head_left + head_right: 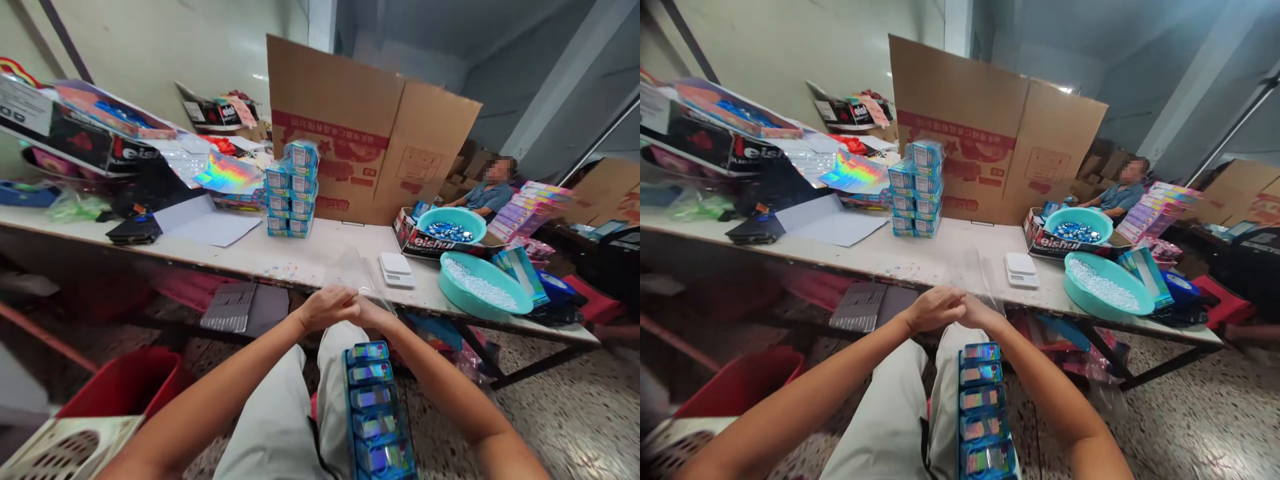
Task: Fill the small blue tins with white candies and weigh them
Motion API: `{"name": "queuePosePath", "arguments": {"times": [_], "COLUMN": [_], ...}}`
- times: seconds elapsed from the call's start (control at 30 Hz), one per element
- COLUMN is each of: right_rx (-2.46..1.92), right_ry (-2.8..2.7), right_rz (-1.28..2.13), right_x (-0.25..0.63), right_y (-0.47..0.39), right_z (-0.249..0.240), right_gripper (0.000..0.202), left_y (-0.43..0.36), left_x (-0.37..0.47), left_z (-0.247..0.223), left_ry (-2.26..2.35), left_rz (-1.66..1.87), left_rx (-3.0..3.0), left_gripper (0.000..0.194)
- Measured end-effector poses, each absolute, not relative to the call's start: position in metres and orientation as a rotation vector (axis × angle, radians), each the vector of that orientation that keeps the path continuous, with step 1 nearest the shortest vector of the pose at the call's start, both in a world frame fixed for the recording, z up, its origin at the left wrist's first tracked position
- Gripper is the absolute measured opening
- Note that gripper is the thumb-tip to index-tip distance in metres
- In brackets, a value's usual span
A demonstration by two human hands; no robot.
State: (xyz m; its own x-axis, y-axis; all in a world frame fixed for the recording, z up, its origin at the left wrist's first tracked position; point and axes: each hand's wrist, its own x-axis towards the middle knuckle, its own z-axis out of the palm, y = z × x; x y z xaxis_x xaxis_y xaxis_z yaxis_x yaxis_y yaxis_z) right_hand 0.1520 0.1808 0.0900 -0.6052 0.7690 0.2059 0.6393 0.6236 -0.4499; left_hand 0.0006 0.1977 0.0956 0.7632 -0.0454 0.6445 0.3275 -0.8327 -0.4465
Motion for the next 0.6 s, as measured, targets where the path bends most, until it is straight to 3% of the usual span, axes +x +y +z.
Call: {"name": "queuePosePath", "arguments": {"times": [0.2,0.33,0.47,0.6], "right_rx": [-1.273,-1.306,-1.559,-1.682], "right_ry": [-2.821,-2.637,-2.134,-2.073], "right_rz": [-0.251,-0.523,-0.650,-0.505], "right_x": [0.158,0.181,0.206,0.208], "right_y": [0.121,0.104,0.107,0.120], "right_z": [0.095,0.104,0.108,0.089], "right_gripper": [0.023,0.027,0.033,0.033], "left_y": [0.204,0.191,0.174,0.167], "left_x": [-0.005,-0.002,0.005,0.012], "left_z": [0.088,0.092,0.100,0.099], "left_ry": [-0.498,-0.730,-0.767,-0.711], "left_rz": [-0.721,-0.642,-0.609,-0.607], "left_rx": [-2.510,-2.538,-2.592,-2.649], "left_gripper": [0.024,0.035,0.041,0.034]}}
